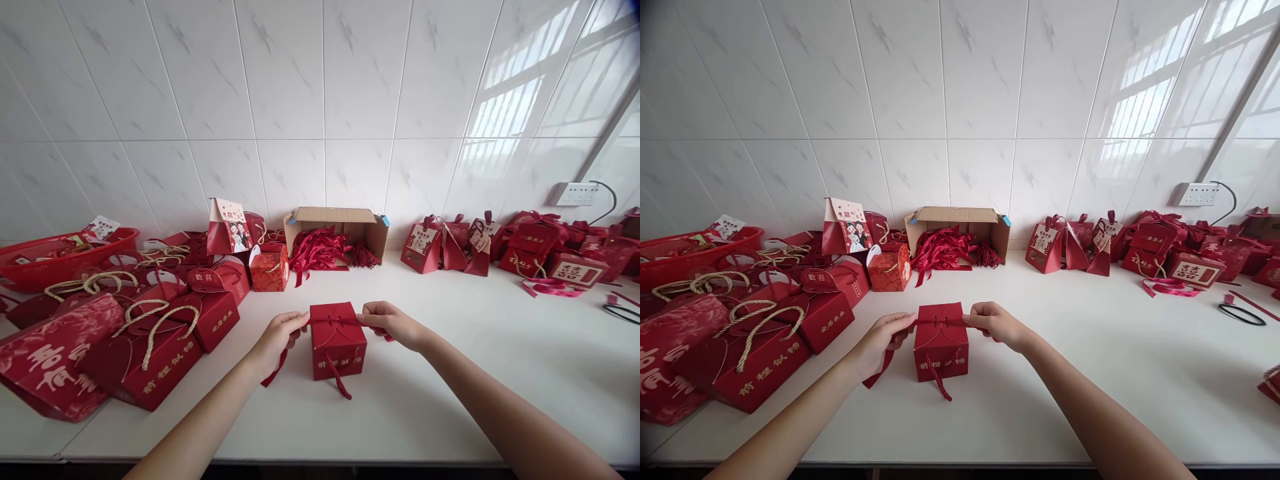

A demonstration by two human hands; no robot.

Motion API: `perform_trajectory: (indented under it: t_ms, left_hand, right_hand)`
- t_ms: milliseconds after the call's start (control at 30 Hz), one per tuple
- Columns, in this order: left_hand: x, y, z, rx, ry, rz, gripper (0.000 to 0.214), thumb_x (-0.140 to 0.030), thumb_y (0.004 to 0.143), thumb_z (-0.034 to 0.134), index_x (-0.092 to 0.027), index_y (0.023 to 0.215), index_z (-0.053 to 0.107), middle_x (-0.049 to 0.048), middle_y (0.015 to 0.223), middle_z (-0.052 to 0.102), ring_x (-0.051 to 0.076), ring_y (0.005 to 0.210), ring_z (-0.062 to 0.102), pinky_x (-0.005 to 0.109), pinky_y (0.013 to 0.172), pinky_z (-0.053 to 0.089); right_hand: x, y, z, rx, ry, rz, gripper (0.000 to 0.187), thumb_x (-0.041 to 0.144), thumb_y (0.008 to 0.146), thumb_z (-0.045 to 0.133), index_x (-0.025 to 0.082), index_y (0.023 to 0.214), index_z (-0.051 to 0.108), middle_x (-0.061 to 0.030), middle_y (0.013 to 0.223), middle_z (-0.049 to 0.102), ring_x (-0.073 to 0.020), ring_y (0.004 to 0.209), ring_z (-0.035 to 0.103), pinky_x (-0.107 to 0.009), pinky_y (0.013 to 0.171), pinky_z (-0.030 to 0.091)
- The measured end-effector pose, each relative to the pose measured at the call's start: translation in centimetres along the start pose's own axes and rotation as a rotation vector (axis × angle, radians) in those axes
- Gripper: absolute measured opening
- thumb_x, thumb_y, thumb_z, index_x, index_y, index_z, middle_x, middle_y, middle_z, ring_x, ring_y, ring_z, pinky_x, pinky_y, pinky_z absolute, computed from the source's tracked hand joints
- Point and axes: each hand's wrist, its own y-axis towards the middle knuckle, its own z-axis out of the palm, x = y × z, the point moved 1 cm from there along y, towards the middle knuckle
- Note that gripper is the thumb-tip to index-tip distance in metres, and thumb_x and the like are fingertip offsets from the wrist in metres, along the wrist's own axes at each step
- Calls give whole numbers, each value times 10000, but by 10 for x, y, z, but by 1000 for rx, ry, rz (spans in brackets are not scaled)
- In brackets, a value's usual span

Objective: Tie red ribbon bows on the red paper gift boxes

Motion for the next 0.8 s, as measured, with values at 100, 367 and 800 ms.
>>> perform_trajectory:
  t_ms: [100,367,800]
  left_hand:
    - [-6,-3,-2,-8,94,20,383,-484,720,611,-181,569,434,-45,597,338,105,549,273,240,506,193]
    - [-38,-12,-8,-240,522,189,286,-483,721,615,-231,838,549,38,1056,593,263,1093,492,329,851,367]
    - [-49,11,67,-451,880,744,281,-298,729,592,-226,873,361,40,915,537,242,924,521,397,839,342]
  right_hand:
    - [-2,-2,-5,17,3,-31,415,487,767,602,183,611,367,61,561,336,-68,507,263,-224,474,185]
    - [17,-20,-24,48,398,-103,285,310,725,703,208,902,504,19,680,554,-133,680,563,-254,617,394]
    - [49,-28,-13,-5,445,-123,276,277,728,703,223,962,566,6,814,605,-114,723,582,-269,711,458]
